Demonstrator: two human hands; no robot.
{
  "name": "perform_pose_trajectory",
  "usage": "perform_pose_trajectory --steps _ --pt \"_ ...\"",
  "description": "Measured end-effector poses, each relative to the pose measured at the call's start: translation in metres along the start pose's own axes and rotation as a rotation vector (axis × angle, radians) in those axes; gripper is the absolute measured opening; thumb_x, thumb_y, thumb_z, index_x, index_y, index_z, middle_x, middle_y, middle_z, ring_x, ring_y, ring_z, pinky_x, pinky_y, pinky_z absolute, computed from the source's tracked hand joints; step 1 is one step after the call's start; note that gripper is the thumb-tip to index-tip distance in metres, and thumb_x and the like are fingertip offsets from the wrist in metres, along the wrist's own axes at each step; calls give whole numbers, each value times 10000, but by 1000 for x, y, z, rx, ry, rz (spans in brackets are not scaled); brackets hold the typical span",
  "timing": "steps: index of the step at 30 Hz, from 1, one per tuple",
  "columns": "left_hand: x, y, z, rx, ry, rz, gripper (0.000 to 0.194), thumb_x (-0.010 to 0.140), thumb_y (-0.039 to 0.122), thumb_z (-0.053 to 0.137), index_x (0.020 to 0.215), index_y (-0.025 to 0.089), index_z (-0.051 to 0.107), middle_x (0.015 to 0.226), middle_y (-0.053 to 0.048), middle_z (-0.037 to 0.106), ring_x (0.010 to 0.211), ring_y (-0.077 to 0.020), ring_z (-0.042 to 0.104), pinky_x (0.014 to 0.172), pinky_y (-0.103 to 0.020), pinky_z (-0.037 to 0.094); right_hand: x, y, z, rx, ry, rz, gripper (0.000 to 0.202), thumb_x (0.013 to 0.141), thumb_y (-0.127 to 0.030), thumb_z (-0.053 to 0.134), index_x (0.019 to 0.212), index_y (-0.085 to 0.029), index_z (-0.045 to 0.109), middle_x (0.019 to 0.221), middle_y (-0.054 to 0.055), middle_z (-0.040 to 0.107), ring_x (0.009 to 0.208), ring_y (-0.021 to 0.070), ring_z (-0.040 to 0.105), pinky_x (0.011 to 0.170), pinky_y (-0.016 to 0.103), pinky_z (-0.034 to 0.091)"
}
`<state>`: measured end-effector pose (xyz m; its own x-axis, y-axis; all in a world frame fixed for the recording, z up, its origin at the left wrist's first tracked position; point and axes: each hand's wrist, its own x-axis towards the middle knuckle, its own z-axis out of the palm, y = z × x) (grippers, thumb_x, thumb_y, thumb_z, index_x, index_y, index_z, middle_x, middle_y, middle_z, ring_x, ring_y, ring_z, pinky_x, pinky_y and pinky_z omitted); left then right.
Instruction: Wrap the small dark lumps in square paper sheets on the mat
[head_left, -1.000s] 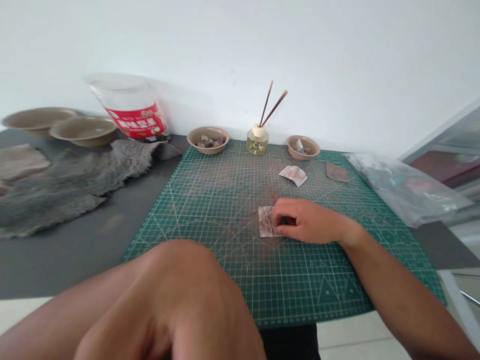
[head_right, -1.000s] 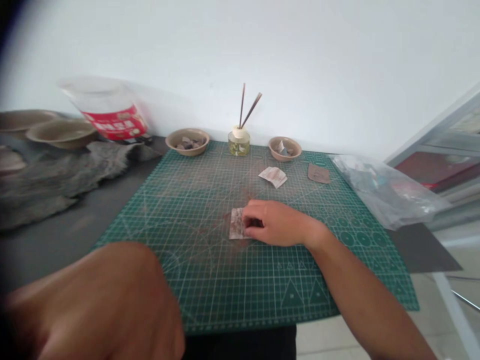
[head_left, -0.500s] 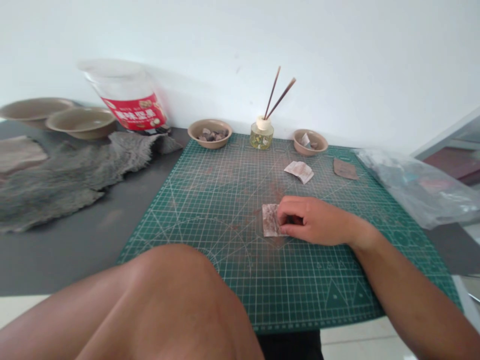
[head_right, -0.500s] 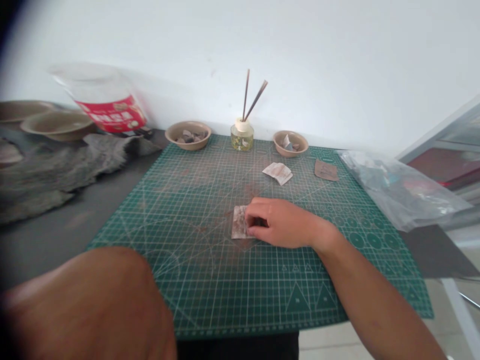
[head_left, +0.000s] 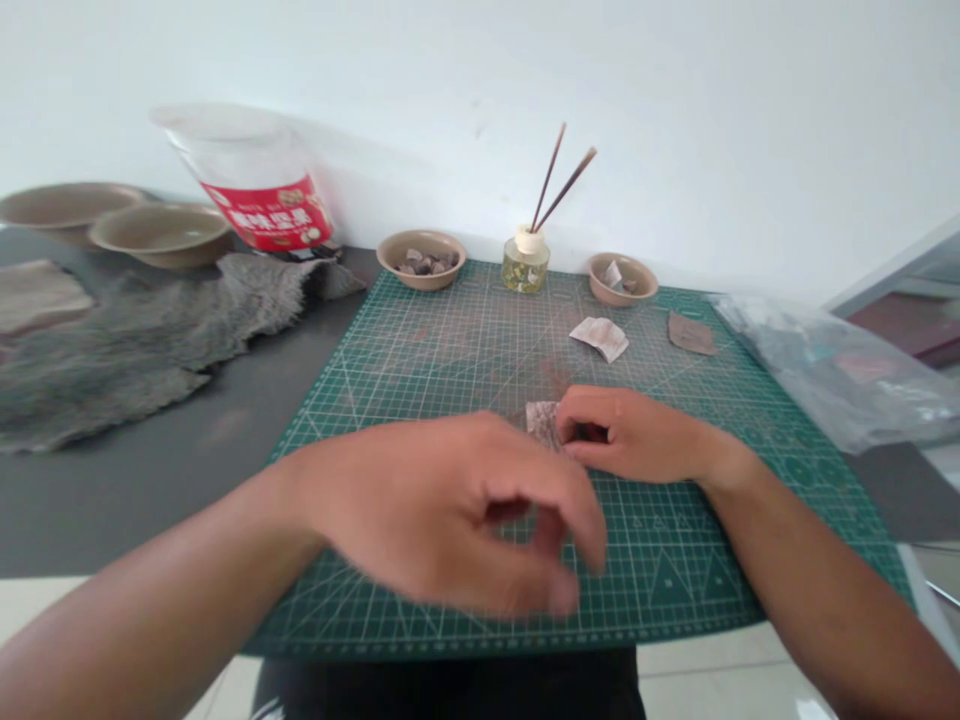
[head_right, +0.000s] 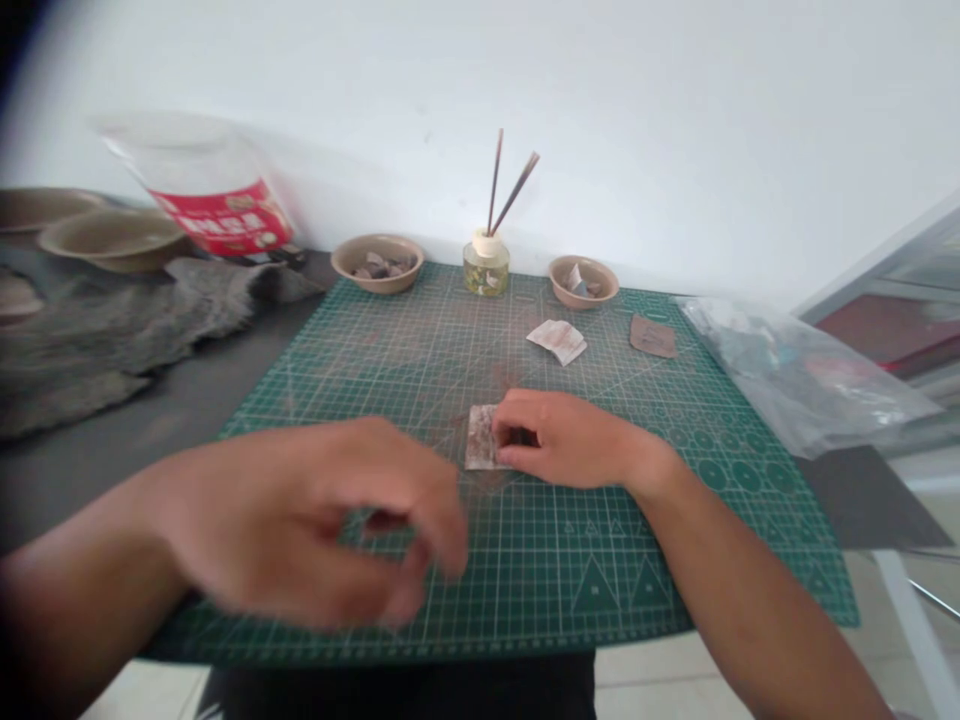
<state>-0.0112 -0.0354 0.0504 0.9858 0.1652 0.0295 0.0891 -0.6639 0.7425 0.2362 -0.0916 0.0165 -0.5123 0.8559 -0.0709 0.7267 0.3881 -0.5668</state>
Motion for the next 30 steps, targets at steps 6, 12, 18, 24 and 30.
perform_pose_trajectory --steps 6,12,18,24,30 --pt "27 -31 11 613 104 -240 222 889 429 553 947 228 626 910 -29 660 773 -212 635 643 -310 462 1 -3 1 8 5 -2 23 903 -185 631 912 -202 644 928 1 618 851 152 590 769 284 433" --pt "24 -37 14 671 112 -277 236 889 435 547 973 227 621 952 -43 652 800 -226 644 641 -315 458 1 -5 -2 22 -21 28 15 893 -190 640 905 -198 641 931 10 624 843 158 590 763 294 448" --pt "22 -38 9 608 50 -277 257 904 465 529 981 245 636 946 -47 659 845 -244 653 674 -329 472 6 -6 3 11 -6 -11 37 908 -195 625 933 -208 650 951 18 631 872 165 608 783 302 464" --pt "20 -38 8 572 26 -287 284 902 478 519 1049 250 601 980 -52 652 858 -246 643 714 -343 481 10 3 6 -141 143 21 42 940 -213 594 929 -202 633 946 26 617 880 175 601 809 323 452" --pt "20 -37 8 545 6 -300 300 899 485 525 1065 237 550 1007 -60 646 880 -250 645 717 -344 489 6 -3 8 -49 20 -72 89 948 -190 570 872 -205 614 946 18 622 858 155 602 762 288 456"
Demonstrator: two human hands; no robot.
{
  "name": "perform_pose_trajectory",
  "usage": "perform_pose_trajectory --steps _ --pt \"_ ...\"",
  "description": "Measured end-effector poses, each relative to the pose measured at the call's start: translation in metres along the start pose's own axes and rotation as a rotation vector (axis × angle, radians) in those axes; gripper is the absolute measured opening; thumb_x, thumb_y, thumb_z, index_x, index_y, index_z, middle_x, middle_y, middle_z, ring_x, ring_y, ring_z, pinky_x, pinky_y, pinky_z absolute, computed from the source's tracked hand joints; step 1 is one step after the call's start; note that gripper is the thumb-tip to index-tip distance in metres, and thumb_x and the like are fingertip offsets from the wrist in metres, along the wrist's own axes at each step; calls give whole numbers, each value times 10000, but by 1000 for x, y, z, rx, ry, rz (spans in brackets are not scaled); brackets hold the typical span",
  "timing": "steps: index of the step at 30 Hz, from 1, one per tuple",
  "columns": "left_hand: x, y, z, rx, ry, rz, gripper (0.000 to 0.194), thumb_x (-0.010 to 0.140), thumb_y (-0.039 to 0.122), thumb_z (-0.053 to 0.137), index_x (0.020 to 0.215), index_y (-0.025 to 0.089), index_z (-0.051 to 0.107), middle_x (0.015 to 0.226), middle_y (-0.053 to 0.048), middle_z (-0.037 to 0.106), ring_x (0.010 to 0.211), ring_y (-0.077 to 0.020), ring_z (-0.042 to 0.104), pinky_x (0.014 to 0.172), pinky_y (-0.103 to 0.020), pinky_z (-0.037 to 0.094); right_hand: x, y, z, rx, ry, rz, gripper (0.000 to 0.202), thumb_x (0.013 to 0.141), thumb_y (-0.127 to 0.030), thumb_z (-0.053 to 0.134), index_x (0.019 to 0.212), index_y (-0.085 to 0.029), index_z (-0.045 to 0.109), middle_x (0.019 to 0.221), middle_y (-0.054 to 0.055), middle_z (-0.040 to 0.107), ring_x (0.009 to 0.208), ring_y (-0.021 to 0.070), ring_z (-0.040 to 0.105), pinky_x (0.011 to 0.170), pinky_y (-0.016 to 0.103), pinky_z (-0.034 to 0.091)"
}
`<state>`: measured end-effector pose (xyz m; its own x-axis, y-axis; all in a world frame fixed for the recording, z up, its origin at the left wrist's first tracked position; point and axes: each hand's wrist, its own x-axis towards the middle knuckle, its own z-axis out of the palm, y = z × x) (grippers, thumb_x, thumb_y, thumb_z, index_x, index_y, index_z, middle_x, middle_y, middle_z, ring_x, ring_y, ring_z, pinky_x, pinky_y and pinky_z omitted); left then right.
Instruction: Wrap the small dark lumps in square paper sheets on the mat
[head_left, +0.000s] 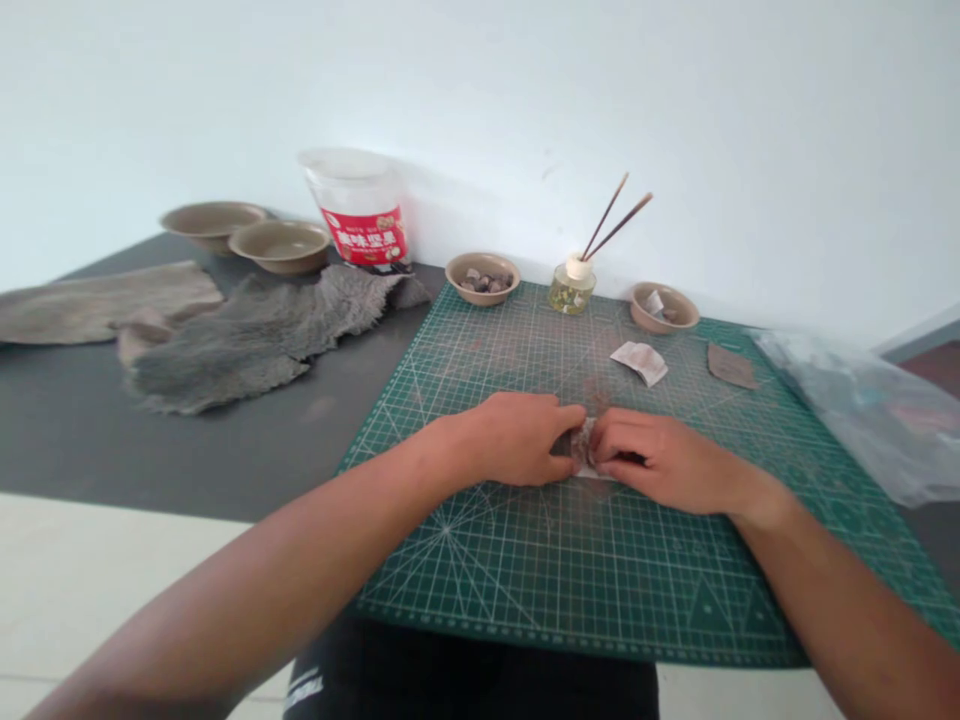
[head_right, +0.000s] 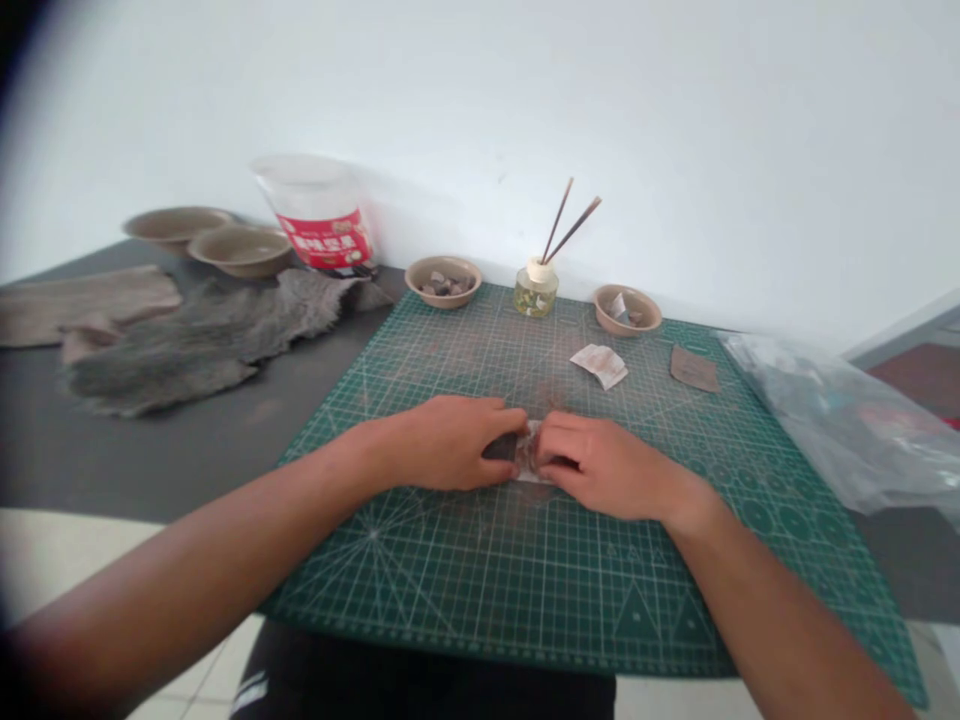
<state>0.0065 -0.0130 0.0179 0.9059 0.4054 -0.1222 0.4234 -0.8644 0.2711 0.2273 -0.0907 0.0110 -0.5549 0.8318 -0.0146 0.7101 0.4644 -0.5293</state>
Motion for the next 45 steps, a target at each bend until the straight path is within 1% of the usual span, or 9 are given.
perform_pose_trajectory --steps 5,10,15,20,25,29,34,39,45 --pt "1 -1 3 -15 2 -18 325 896 481 538 1107 235 512 1053 -63 645 927 -258 649 738 -351 497 2 0 1 -126 116 117 80 958 -216 558 904 -204 616 941 31 611 857 176 591 783 322 453" --pt "1 -2 3 -25 -9 4 337 895 507 537 1087 233 499 1050 -64 643 922 -261 653 724 -355 497 1 -3 0 -29 -24 32 122 970 -241 555 866 -215 611 931 18 609 859 163 593 769 303 459" --pt "1 -2 2 -23 -9 -7 325 901 496 533 1092 234 500 1049 -63 642 933 -257 654 738 -350 497 1 2 -1 -149 129 156 95 961 -230 553 893 -211 617 935 34 614 868 190 589 794 347 458" --pt "1 -3 0 -46 -27 4 341 894 509 543 1099 238 509 1048 -60 645 953 -268 652 746 -352 496 -1 -3 -1 -27 -69 31 117 967 -232 553 878 -223 628 958 19 633 883 172 606 779 316 468" --pt "1 -3 -1 -38 -20 -2 334 898 493 547 1103 233 513 1051 -66 646 933 -263 652 736 -353 494 2 -2 0 -125 81 109 99 958 -209 548 897 -216 625 967 36 637 896 194 604 806 349 465" --pt "0 -2 -1 -39 -31 -1 346 898 503 552 1113 234 522 1053 -67 647 933 -262 654 731 -347 493 1 -5 0 -17 -54 28 108 954 -216 563 870 -226 631 966 21 650 884 179 617 797 327 475" --pt "1 -2 0 -39 -20 -7 334 903 504 547 1098 234 523 1040 -64 646 927 -261 654 728 -344 492 -2 -3 -3 -88 45 96 101 953 -226 562 875 -216 624 917 27 626 851 183 601 772 332 465" --pt "1 -3 0 -45 -25 1 337 896 508 548 1091 234 519 1035 -64 646 928 -265 653 735 -350 491 -2 -4 -2 -23 -67 21 114 958 -219 559 871 -220 632 944 19 632 863 168 606 760 304 462" --pt "0 -2 0 -36 -26 2 317 898 491 533 1087 238 509 1039 -62 642 925 -262 651 736 -353 490 1 4 -4 -137 56 102 100 955 -235 561 878 -213 621 898 28 611 837 187 591 758 334 451"
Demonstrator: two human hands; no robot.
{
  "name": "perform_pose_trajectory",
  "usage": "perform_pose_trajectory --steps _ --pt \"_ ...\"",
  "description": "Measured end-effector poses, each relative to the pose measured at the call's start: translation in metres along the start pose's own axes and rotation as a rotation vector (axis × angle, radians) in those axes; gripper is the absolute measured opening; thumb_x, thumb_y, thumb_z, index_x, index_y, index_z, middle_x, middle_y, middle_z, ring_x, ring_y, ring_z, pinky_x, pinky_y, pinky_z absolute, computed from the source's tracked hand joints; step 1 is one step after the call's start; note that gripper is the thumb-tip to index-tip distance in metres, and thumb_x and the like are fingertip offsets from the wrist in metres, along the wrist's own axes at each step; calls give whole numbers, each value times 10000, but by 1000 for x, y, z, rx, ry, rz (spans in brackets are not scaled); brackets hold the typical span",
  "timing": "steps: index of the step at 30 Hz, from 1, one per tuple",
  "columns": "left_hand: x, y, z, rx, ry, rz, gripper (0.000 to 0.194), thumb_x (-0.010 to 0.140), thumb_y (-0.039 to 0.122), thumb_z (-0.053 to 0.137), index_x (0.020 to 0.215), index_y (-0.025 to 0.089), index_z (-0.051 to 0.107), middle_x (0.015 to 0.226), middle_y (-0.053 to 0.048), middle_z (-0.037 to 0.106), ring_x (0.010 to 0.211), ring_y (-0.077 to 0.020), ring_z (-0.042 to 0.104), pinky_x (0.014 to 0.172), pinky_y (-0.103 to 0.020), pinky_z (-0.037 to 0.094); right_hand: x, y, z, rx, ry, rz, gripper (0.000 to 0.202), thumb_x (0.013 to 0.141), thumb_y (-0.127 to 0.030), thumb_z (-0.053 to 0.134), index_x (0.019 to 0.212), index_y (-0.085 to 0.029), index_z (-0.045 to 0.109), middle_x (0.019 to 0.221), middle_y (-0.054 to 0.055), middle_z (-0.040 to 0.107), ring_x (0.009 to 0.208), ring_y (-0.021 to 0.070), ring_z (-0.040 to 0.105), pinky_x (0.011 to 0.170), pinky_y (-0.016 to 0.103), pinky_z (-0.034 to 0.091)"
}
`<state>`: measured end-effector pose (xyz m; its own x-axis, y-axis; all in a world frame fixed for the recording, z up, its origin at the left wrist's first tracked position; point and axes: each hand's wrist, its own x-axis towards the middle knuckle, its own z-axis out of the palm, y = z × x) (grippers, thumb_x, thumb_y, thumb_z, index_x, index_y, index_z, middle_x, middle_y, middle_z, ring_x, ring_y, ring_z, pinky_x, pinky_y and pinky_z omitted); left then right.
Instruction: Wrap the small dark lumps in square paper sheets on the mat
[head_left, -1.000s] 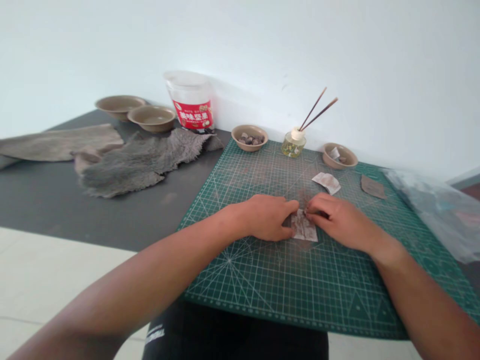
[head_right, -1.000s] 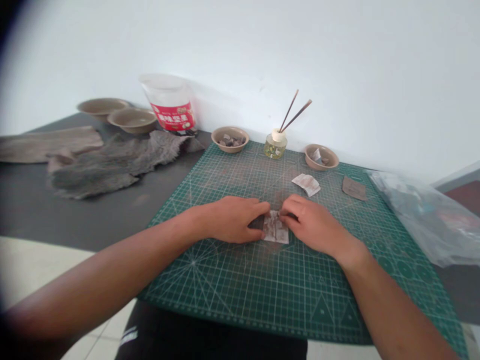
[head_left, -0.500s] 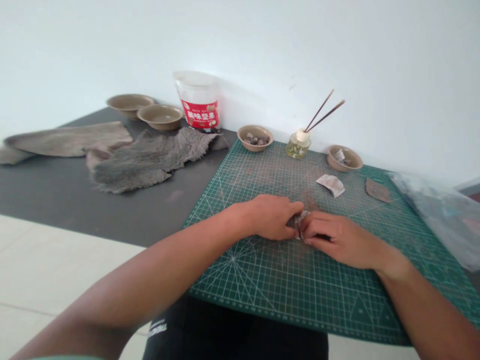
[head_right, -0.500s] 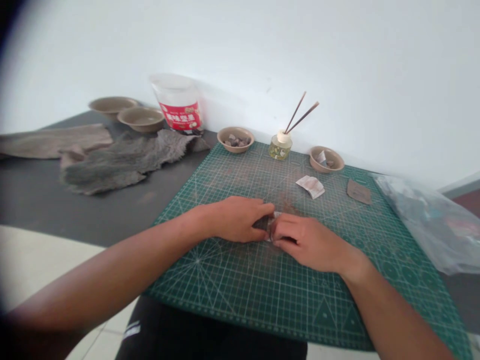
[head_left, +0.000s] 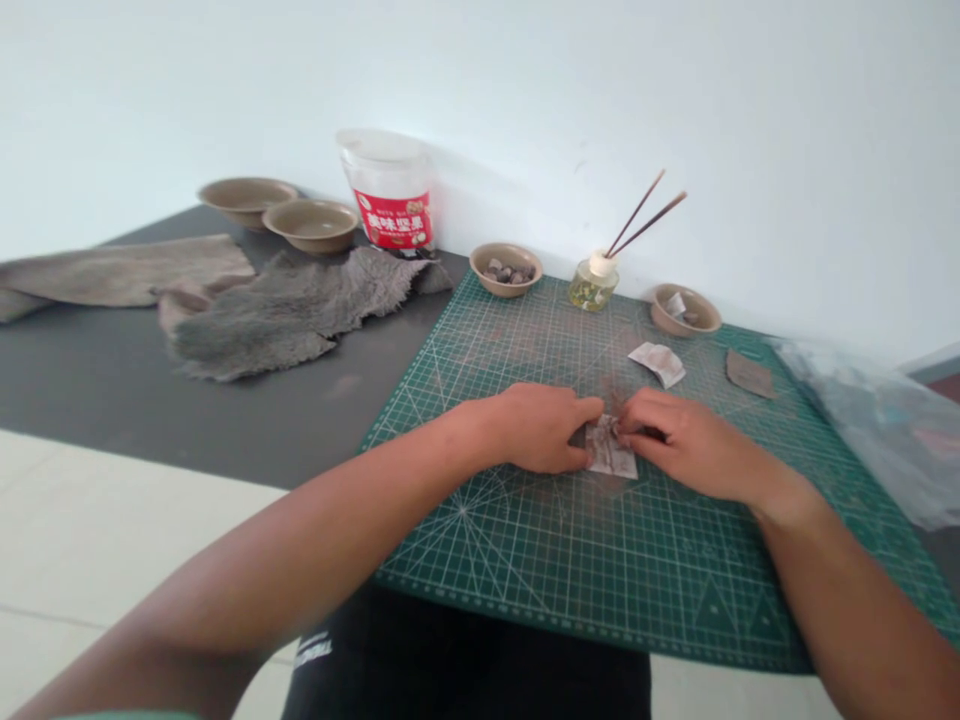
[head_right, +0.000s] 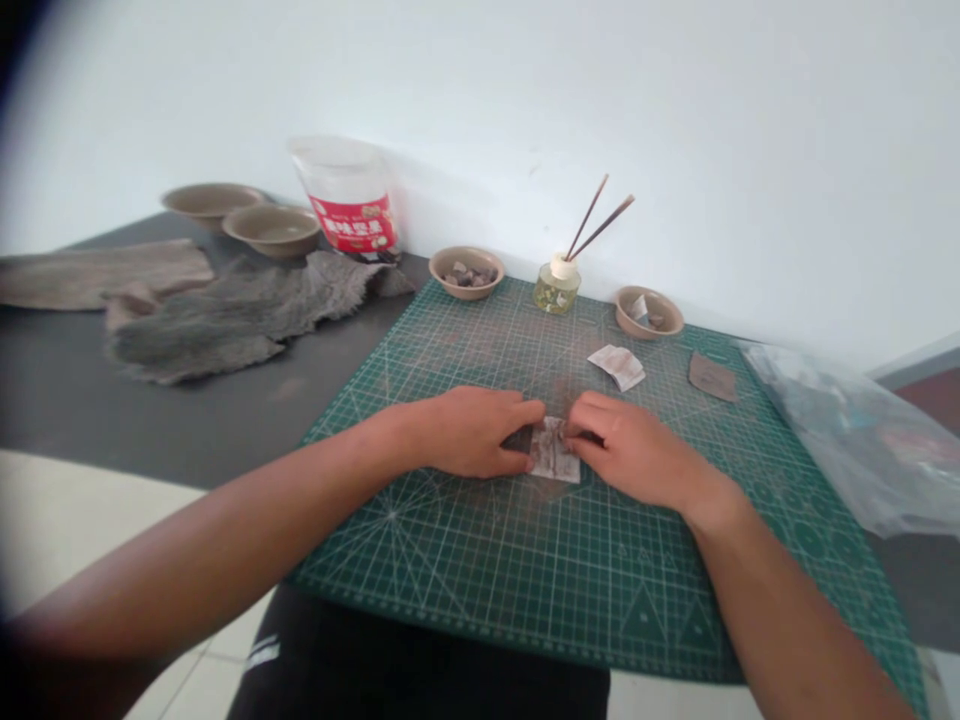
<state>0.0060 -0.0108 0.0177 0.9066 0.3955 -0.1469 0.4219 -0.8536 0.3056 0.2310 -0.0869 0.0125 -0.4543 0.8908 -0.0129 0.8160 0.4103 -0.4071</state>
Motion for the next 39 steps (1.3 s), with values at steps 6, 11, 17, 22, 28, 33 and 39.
perform_pose_trajectory --steps 6,11,17,22,28,33,39 --pt "-1 1 0 9 11 -7 332 895 501 531 1085 230 502 1038 -66 638 908 -269 655 710 -358 498 -7 -2 -2 47 -55 -29 100 955 -213 557 881 -213 625 910 27 617 824 171 595 742 323 455" --pt "-1 2 -1 -18 -14 -13 353 900 507 522 1126 236 509 1081 -76 637 947 -269 646 762 -369 506 -3 -14 5 67 -81 -70 136 975 -215 524 874 -221 616 953 18 620 879 171 603 780 320 459" --pt "-2 3 -1 -16 -7 -23 347 888 502 521 1111 236 503 1092 -77 631 947 -274 646 767 -380 511 -5 -5 3 4 -1 41 97 971 -242 544 892 -220 597 938 25 604 858 181 589 772 340 461" --pt "-2 4 -1 -34 -15 -39 357 886 511 520 1117 239 506 1088 -76 633 947 -267 645 762 -363 505 -5 -12 5 42 -89 -44 124 984 -214 514 909 -227 611 983 23 608 881 171 596 786 329 463" --pt "-1 3 -2 -20 -28 -38 376 885 507 531 1140 233 510 1107 -83 632 967 -271 640 788 -373 503 -6 -10 3 -27 1 67 96 969 -239 545 883 -218 582 935 19 593 856 176 582 765 331 449" --pt "-1 3 -2 -37 -32 -34 381 886 511 524 1149 234 514 1100 -82 634 963 -272 640 786 -376 506 -2 -11 4 38 -68 -36 95 976 -227 531 898 -226 587 972 11 597 907 167 592 806 316 451" --pt "-1 3 -1 -14 -20 -35 377 879 509 530 1137 235 510 1079 -82 633 946 -280 645 767 -382 508 -4 -8 -1 -17 -56 7 87 951 -232 564 867 -220 583 910 11 589 841 171 587 753 315 446"
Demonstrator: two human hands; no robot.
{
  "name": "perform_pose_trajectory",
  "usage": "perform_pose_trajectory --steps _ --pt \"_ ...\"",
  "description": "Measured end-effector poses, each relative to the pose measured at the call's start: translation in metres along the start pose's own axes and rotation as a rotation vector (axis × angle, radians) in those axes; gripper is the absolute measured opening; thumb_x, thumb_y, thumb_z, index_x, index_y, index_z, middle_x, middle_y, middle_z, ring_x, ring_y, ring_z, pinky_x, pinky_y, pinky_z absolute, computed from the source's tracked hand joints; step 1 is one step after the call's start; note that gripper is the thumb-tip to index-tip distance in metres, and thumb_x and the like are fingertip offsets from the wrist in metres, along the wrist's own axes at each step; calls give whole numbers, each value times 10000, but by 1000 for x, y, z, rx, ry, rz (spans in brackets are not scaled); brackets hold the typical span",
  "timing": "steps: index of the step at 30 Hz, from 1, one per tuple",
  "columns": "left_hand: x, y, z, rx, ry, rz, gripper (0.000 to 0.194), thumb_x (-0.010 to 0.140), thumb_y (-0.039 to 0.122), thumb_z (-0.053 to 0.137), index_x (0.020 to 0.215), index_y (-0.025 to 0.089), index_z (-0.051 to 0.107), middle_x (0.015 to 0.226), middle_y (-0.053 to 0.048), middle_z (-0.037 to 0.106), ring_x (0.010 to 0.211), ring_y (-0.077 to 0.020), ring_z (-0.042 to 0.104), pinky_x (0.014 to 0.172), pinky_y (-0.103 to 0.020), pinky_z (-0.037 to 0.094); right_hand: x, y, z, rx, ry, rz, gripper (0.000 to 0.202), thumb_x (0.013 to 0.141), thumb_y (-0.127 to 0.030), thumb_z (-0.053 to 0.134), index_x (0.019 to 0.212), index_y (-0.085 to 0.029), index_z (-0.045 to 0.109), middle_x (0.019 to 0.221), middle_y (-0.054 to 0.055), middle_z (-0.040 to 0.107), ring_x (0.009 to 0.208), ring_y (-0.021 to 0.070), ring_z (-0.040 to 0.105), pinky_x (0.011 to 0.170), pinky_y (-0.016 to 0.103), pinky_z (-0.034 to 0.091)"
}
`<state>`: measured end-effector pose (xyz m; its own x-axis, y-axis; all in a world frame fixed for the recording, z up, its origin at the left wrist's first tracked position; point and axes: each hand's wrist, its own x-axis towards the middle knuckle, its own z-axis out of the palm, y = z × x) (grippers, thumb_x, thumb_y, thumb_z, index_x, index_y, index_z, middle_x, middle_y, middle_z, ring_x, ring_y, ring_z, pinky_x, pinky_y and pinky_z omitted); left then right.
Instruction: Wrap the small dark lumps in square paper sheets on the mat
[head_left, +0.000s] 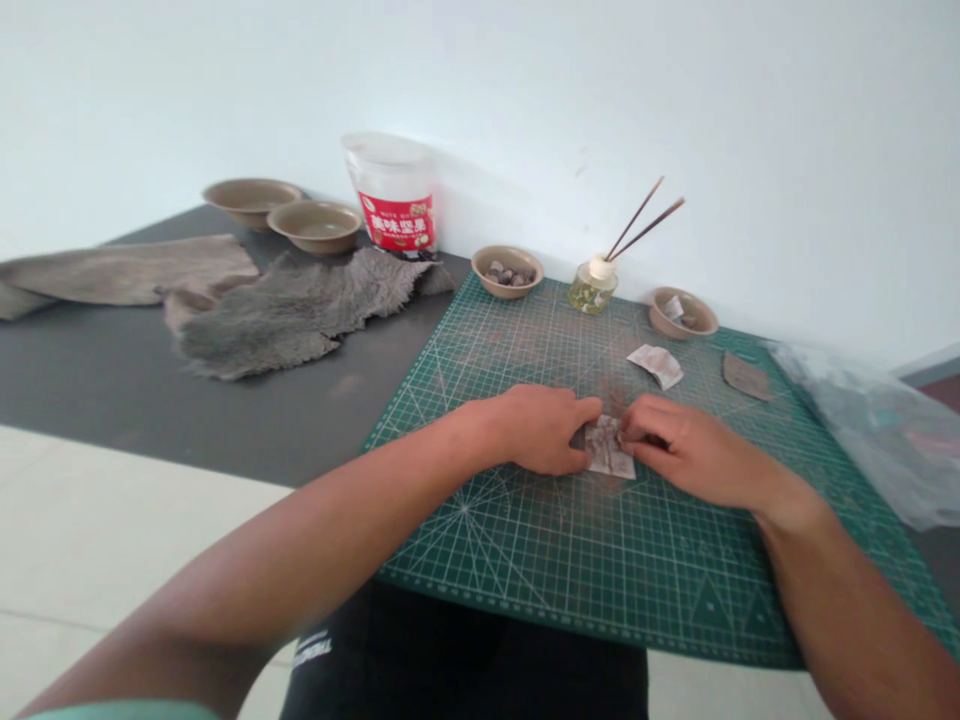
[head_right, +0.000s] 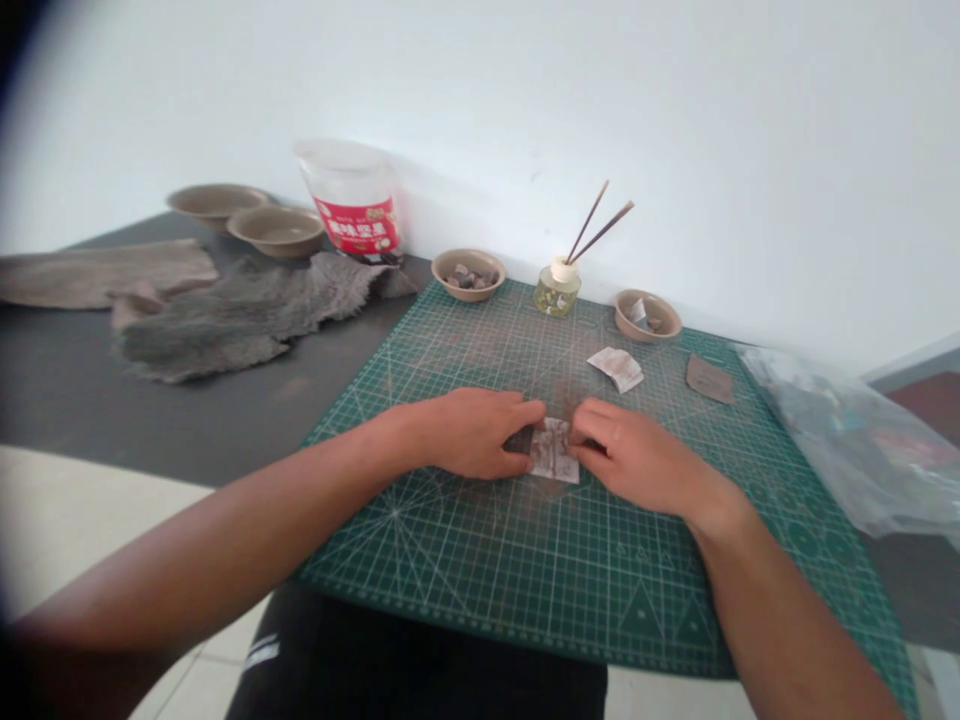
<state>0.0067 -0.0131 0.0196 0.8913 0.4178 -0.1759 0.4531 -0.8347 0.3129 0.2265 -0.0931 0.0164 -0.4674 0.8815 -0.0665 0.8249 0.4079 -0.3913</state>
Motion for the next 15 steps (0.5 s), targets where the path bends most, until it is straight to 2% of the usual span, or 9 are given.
perform_pose_trajectory --steps 2,3,7,9,12,15 --pt "0 0 0 -10 2 9 373 879 512 532 1129 235 512 1080 -81 633 943 -277 645 761 -377 507 0 -4 1 64 -77 -83 93 964 -229 545 886 -228 596 945 8 606 864 163 597 770 303 454" --pt "0 -1 1 -15 5 12 370 880 512 530 1124 235 513 1081 -80 633 941 -275 645 759 -374 506 1 -5 2 72 -72 -94 102 971 -227 531 895 -230 599 966 10 612 880 165 600 784 306 457" --pt "0 -1 1 -8 14 8 347 881 502 524 1103 235 506 1073 -77 630 927 -273 645 745 -374 505 3 1 3 -5 79 18 82 968 -233 533 926 -225 603 974 28 620 897 190 598 807 341 457" --pt "0 -1 0 3 11 11 345 879 500 528 1096 233 502 1061 -74 630 928 -276 647 744 -377 507 1 3 1 6 37 13 72 962 -237 551 917 -226 606 958 24 621 881 186 599 790 335 461" --pt "0 0 0 -6 2 24 352 879 503 529 1104 233 501 1057 -71 632 936 -278 649 746 -377 510 -1 0 2 75 -83 -77 111 973 -245 541 884 -230 605 956 12 625 870 168 607 771 313 468" --pt "0 0 0 -15 3 18 348 887 503 513 1108 234 504 1076 -76 632 935 -277 649 746 -380 511 1 -3 4 38 -20 -57 118 985 -239 514 907 -228 602 980 21 623 900 179 606 803 332 469"
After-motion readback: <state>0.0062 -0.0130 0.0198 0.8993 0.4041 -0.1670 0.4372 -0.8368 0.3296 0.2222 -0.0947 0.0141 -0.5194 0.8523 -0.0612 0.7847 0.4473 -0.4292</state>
